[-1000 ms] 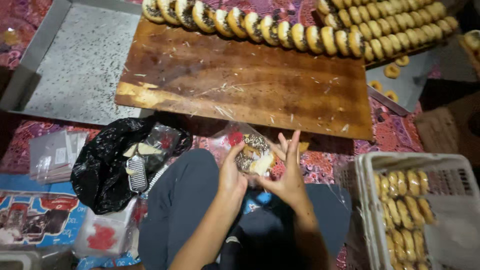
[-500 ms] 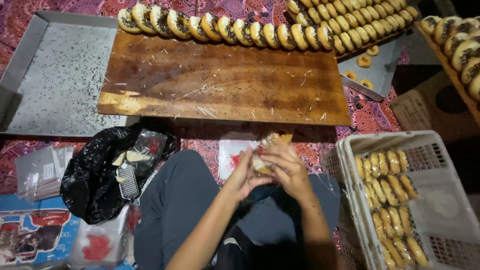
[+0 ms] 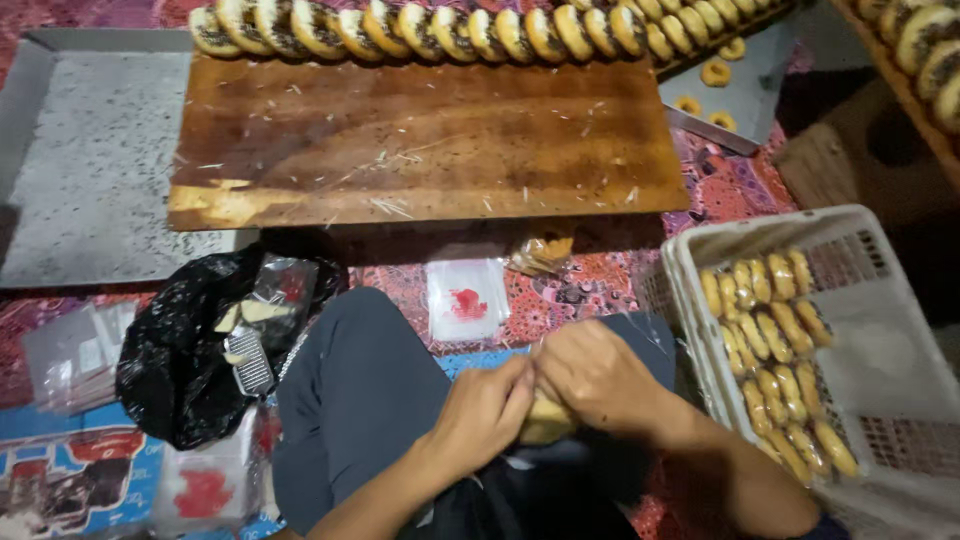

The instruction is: The person sits on the floor and repeatedly picks up doughnuts from a wooden board, places them into small plastic bags, and arranges the packaged doughnuts in a white basket. The person handles the doughnuts by hand throughout the process.

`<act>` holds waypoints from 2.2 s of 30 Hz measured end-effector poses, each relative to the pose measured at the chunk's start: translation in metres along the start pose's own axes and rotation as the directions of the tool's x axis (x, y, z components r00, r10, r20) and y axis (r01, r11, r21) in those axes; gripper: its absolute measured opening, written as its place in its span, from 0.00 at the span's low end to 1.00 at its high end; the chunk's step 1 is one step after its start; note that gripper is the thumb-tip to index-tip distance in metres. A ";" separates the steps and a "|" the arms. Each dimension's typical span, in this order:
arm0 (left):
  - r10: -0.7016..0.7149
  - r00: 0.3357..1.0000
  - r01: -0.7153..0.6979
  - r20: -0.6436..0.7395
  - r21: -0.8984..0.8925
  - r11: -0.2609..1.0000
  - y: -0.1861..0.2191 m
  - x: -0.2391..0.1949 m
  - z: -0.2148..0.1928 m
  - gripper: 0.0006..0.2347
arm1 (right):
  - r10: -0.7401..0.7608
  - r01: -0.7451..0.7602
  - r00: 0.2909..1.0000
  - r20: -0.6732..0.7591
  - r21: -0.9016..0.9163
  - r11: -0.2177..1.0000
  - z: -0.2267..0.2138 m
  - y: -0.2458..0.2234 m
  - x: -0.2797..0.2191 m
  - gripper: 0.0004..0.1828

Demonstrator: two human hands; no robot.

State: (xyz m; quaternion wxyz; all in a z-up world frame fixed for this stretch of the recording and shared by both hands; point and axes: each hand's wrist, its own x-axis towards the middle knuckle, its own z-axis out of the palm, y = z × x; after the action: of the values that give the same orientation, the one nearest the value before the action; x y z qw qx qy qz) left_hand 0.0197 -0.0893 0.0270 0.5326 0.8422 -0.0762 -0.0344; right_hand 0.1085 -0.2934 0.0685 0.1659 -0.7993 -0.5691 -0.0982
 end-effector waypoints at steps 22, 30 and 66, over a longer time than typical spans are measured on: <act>0.016 0.993 -0.040 -0.119 -0.205 0.978 0.035 -0.029 -0.073 0.09 | 0.458 -0.390 0.887 -0.063 0.432 0.813 -0.041 0.010 0.007 0.08; -0.024 0.991 0.004 -0.131 -0.144 0.990 0.024 -0.043 -0.047 0.08 | 0.018 -0.007 0.997 -0.078 0.139 0.990 -0.021 -0.065 0.056 0.15; -0.125 0.498 0.354 -0.858 0.069 0.933 -0.195 -0.121 -0.029 0.04 | 0.610 -0.505 0.790 -0.060 0.499 0.704 0.277 -0.066 0.071 0.05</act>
State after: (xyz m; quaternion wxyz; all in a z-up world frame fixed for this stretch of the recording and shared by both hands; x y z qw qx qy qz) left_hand -0.0779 0.0390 -0.1389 0.3885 0.8124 0.3044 0.3105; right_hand 0.0610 -0.1070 -0.1529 0.4335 -0.8556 -0.2830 0.0057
